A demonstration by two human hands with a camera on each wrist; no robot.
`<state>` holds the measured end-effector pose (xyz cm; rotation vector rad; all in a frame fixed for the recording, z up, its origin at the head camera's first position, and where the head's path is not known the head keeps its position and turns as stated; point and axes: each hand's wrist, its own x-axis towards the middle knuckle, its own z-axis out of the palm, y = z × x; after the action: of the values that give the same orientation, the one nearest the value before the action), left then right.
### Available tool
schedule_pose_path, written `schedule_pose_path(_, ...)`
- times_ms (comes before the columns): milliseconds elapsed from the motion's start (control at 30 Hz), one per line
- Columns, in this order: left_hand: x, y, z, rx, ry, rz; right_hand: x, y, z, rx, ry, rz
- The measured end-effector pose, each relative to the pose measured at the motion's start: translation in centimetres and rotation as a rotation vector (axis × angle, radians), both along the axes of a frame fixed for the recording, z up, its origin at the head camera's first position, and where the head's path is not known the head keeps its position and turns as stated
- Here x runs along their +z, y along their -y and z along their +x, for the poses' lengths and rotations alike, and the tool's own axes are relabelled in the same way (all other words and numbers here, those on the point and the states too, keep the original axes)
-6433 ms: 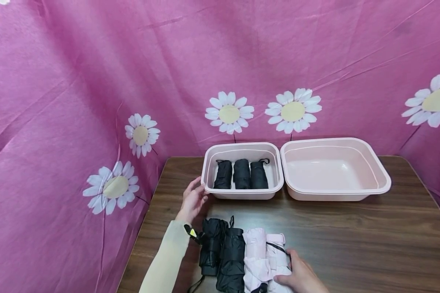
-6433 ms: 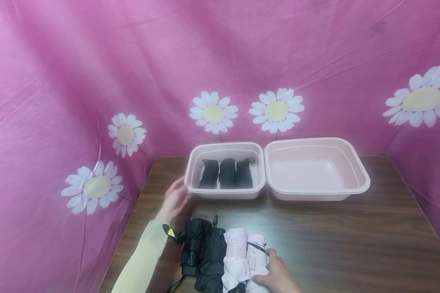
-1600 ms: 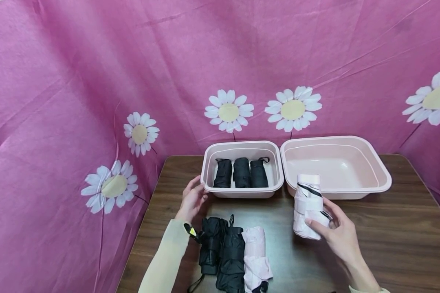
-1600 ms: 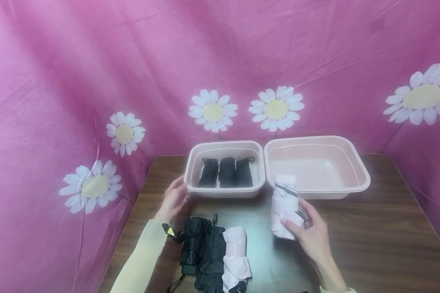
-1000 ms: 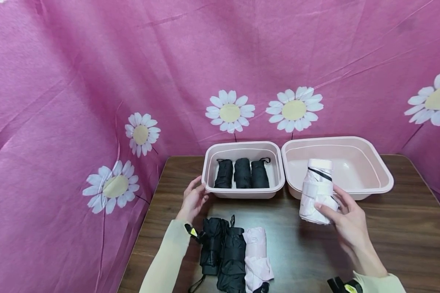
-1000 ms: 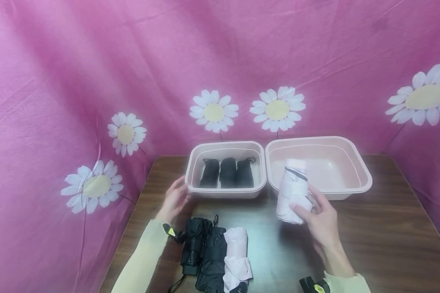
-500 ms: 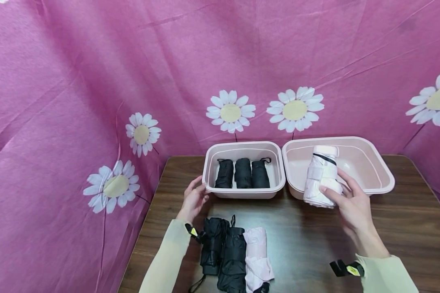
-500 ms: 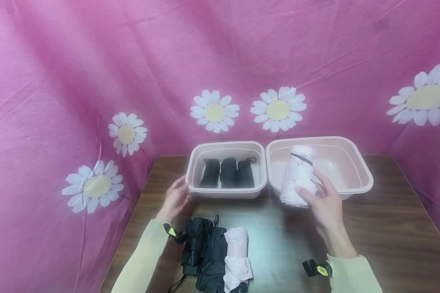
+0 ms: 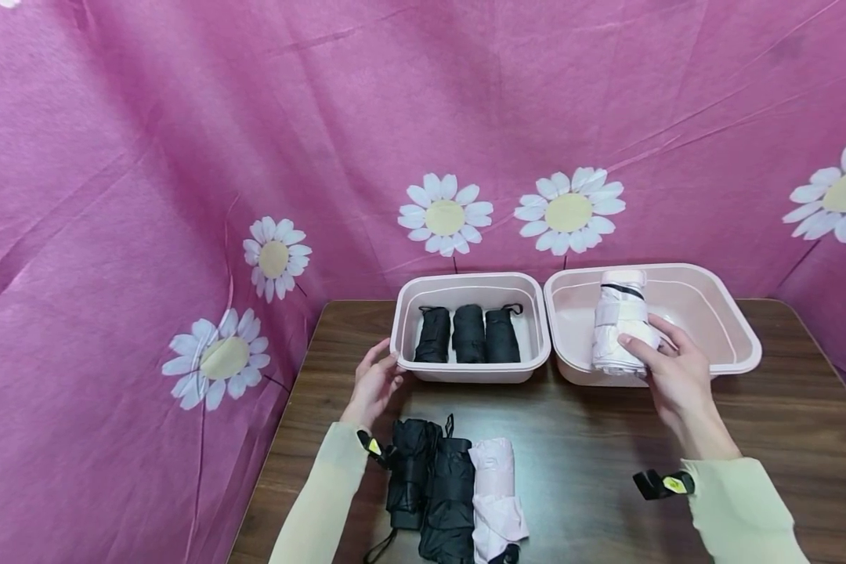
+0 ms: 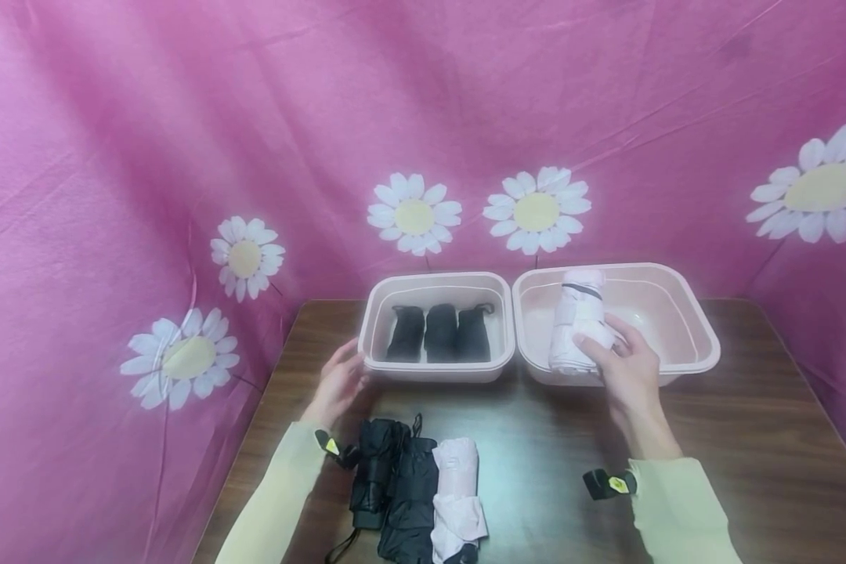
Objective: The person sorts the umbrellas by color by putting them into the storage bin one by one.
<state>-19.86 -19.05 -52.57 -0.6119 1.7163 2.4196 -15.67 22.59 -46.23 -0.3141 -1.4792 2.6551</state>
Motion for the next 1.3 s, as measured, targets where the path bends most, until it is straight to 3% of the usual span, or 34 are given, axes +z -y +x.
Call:
schedule_pose_path(367,-0.1,0.0,-0.1,0.005,0.008,0.003,-0.7,-0.2,-1.7,0.027,0.078,0.144)
schedule_pose_path(733,0.0,0.1,0.0,-0.008,0.014,0.001,-1.6,0.2,-3.4,0.009,0.147,0.427)
schedule_pose_path(1000,0.0,0.0,0.0,0.004,0.004,-0.005,-2.2,0.8,-4.0,0.008,0.169,0.702)
schedule_pose_path(1067,0.0,-0.1,0.1,0.008,0.003,-0.005,-2.3,0.9,-4.1,0.036,0.158,0.777)
schedule_pose_path(1233,0.1,-0.1,0.1,0.013,0.012,-0.004,-1.9,0.7,-4.0,0.23,0.087,1.021)
schedule_pose_path(1300,0.2,0.0,0.1,0.016,0.019,-0.007,-1.4,0.7,-3.8,0.252,0.075,1.099)
